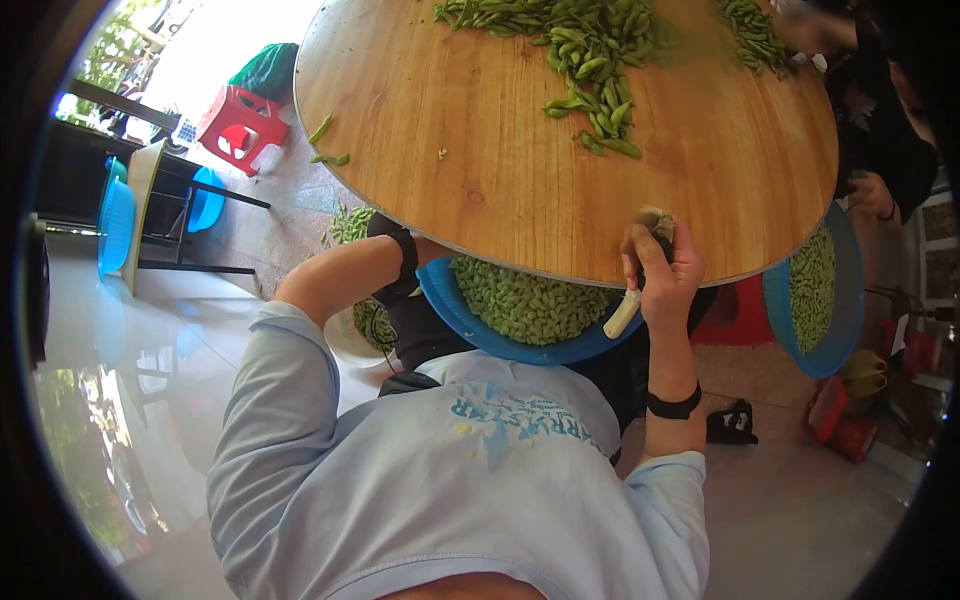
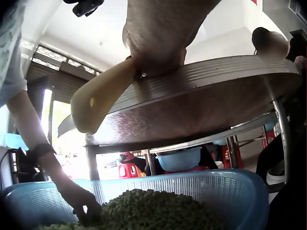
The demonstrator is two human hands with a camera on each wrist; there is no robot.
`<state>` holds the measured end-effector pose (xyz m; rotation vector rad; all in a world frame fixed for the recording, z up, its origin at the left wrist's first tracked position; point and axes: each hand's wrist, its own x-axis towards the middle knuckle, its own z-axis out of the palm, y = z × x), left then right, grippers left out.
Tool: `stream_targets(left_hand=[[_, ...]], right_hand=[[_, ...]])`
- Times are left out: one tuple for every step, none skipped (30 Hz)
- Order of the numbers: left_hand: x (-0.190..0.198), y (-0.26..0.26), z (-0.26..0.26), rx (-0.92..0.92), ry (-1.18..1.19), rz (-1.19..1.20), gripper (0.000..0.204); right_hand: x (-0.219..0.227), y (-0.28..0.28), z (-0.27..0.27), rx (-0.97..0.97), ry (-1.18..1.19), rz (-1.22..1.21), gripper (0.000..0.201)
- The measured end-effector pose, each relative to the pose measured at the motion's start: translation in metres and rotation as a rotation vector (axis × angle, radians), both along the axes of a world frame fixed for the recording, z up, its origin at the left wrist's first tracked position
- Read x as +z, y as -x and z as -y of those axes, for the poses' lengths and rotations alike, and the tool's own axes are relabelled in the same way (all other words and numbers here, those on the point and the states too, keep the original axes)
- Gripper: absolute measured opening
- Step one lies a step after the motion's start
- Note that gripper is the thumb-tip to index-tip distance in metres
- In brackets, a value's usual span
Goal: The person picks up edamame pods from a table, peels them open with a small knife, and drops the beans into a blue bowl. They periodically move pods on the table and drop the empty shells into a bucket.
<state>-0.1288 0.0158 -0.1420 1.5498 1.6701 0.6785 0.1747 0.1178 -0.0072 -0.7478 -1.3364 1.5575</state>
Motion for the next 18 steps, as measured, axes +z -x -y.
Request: stream_targets(left_hand=[[0.003,-0.007,-0.002,0.015,0.031,0.048,0.025],[0.007,-0.010,-0.003,0.029,0.054,0.095,0.025],[0.011,-0.012,-0.003,0.045,0.084,0.143,0.025],[0.012,-0.013,-0.002,0.063,0.124,0.196,0.025],[0.012,-0.012,-0.001,0.082,0.171,0.251,0.025],[0.011,-0.007,-0.004,0.103,0.220,0.306,0.025],[0.013,-0.001,-0.003,0.123,0.267,0.355,0.025],[0.017,0.007,0.002,0.143,0.306,0.401,0.025],[0.022,0.007,0.010,0.159,0.339,0.445,0.025],[0.026,0.003,0.011,0.172,0.374,0.489,0.025],[0.028,-0.006,0.005,0.183,0.413,0.534,0.025],[0.030,-0.014,0.006,0.192,0.455,0.579,0.025],[0.034,-0.016,0.005,0.201,0.500,0.624,0.025],[0.038,-0.018,0.007,0.194,0.506,0.623,0.025],[0.045,-0.020,0.014,0.224,0.446,0.722,0.028],[0.052,-0.023,0.020,0.256,0.382,0.821,0.032],[0.058,-0.027,0.024,0.253,0.382,0.823,0.032],[0.064,-0.032,0.027,0.279,0.335,0.927,0.031]], right_hand=[[0.000,0.001,0.000,-0.010,0.014,0.001,0.008],[0.001,0.002,-0.003,-0.020,0.022,0.000,0.008],[0.002,0.003,-0.005,-0.019,0.010,0.001,0.008],[0.001,0.002,-0.005,-0.014,0.007,-0.004,0.009],[-0.001,0.000,-0.004,-0.008,0.009,-0.007,0.009],[-0.001,-0.001,-0.003,-0.003,0.018,0.000,0.009],[0.000,0.000,-0.003,0.000,0.010,0.011,0.009],[0.001,0.002,-0.004,0.004,-0.004,0.017,0.009],[0.002,0.003,-0.005,0.005,-0.011,0.013,0.009],[0.002,0.003,-0.005,0.005,-0.011,0.014,0.009],[0.002,0.003,-0.004,0.002,-0.007,0.015,0.008],[0.002,0.003,-0.003,-0.004,-0.008,0.015,0.008],[0.002,0.003,-0.003,-0.015,-0.009,0.011,0.009],[0.002,0.002,-0.002,-0.025,-0.008,0.007,0.009],[0.002,0.002,-0.001,-0.030,-0.005,0.008,0.009],[0.001,0.002,-0.002,-0.021,-0.010,0.014,0.009],[0.001,0.003,-0.003,-0.012,-0.018,0.020,0.009],[0.001,0.003,-0.003,-0.014,-0.019,0.024,0.009]])
